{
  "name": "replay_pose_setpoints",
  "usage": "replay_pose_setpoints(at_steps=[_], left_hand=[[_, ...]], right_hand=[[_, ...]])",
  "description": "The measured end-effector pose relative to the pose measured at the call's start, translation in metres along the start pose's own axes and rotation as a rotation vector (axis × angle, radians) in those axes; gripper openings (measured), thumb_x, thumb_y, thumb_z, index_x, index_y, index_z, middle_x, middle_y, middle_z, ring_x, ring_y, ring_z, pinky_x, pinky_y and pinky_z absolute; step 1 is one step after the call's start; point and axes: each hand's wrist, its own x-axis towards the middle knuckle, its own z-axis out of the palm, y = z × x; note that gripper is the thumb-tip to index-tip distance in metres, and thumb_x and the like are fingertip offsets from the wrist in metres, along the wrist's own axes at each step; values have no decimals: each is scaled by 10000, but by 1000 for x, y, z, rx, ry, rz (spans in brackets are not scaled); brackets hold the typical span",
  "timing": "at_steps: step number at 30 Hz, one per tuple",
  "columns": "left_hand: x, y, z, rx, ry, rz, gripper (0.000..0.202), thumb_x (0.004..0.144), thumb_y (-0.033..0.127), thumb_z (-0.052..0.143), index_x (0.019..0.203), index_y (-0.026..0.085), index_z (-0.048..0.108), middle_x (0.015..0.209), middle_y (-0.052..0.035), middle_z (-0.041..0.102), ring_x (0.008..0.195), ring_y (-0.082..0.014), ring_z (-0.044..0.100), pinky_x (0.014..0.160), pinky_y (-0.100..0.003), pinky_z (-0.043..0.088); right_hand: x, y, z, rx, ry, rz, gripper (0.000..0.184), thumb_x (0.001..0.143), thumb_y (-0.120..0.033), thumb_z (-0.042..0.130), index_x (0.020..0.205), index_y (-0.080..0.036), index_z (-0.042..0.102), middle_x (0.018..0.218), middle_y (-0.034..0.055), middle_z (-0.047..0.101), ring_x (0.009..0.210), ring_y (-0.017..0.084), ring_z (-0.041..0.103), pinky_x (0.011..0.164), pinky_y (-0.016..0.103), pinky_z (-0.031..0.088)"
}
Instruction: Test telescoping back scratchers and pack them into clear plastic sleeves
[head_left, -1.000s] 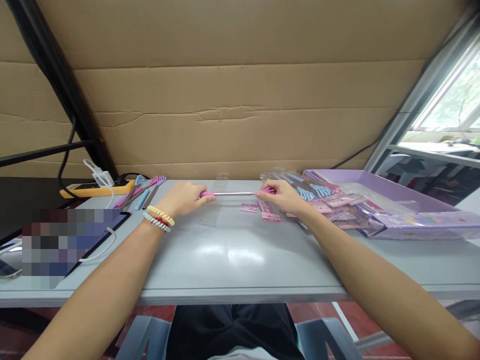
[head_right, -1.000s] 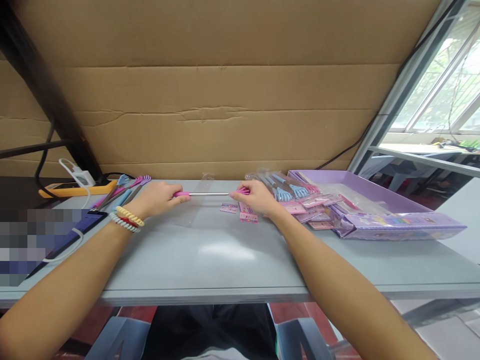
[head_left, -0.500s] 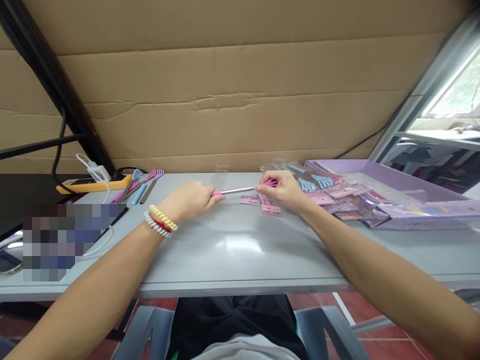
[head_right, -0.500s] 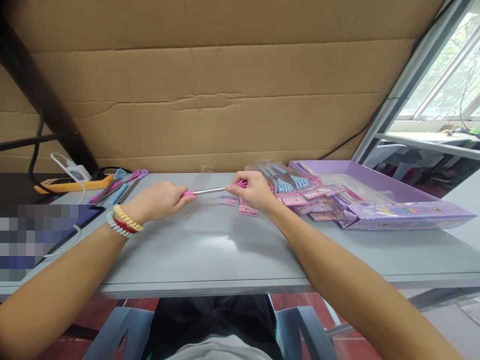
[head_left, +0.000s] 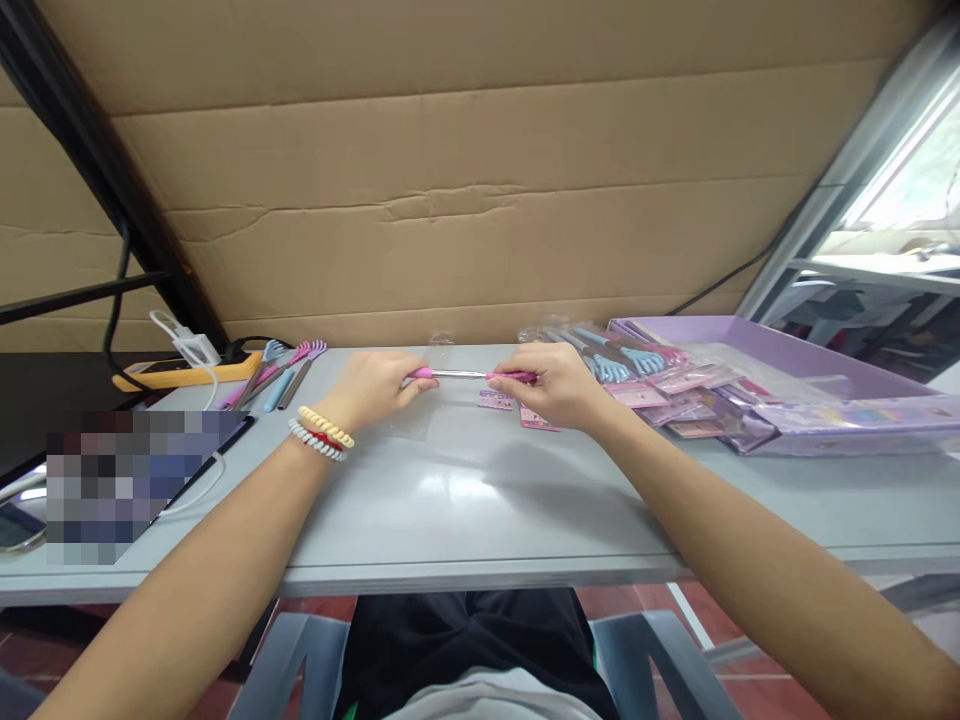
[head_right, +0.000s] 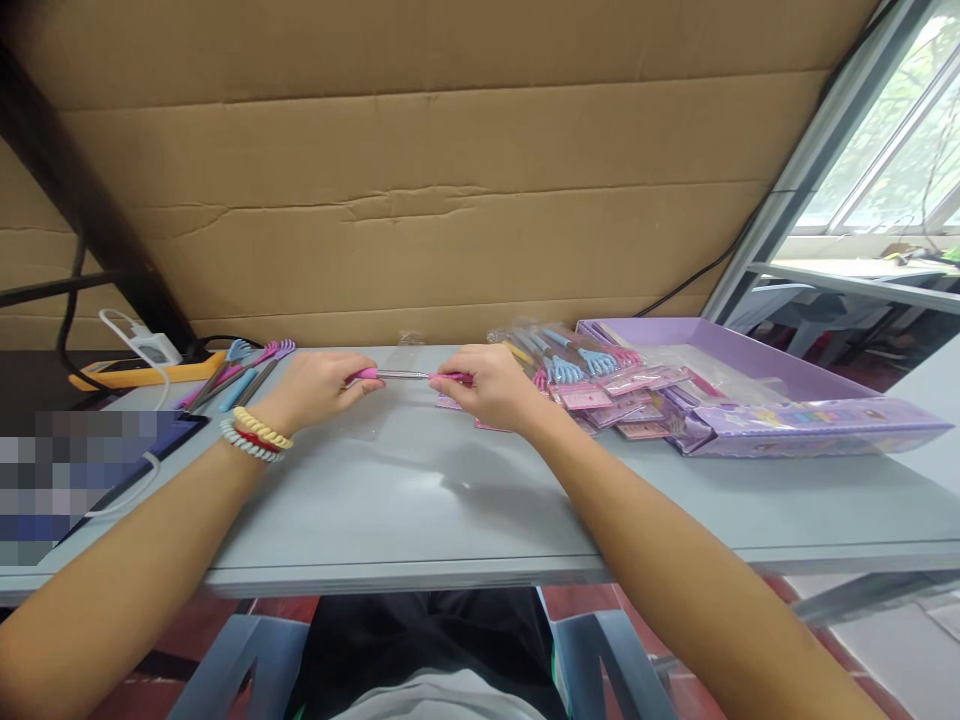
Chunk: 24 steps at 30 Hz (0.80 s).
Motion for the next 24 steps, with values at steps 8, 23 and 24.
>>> replay_pose_setpoints(at_steps=[8, 23, 24], left_hand=[[2, -12, 3, 64, 65, -7, 417, 837, 541, 431, 743, 225, 686, 700, -75, 668, 712, -198, 563, 669, -311, 343], [-2, 3, -8, 187, -219, -26, 633, 855, 616, 235, 709, 165, 654, 557, -110, 583, 545, -247, 555, 539, -311, 282], [-2, 5, -10, 198, -228, -26, 645, 856, 617, 227, 714, 160, 659, 558, -114, 583, 549, -252, 559, 544, -313, 292]], right_hand=[[0, 6, 0, 202, -459, 329, 325, 799, -418, 556, 832, -105, 638, 619, 14, 527, 491, 82, 433, 447, 180, 310], [-1, 13, 5, 210, -188, 379, 329, 757, -409, 518, 736, -98, 621, 529, 11, 477, 418, 71, 386, 411, 182, 285], [-1, 11, 6, 200, -173, 378, 326, 751, -402, 515, 734, -96, 625, 520, 9, 468, 418, 70, 377, 419, 184, 281]])
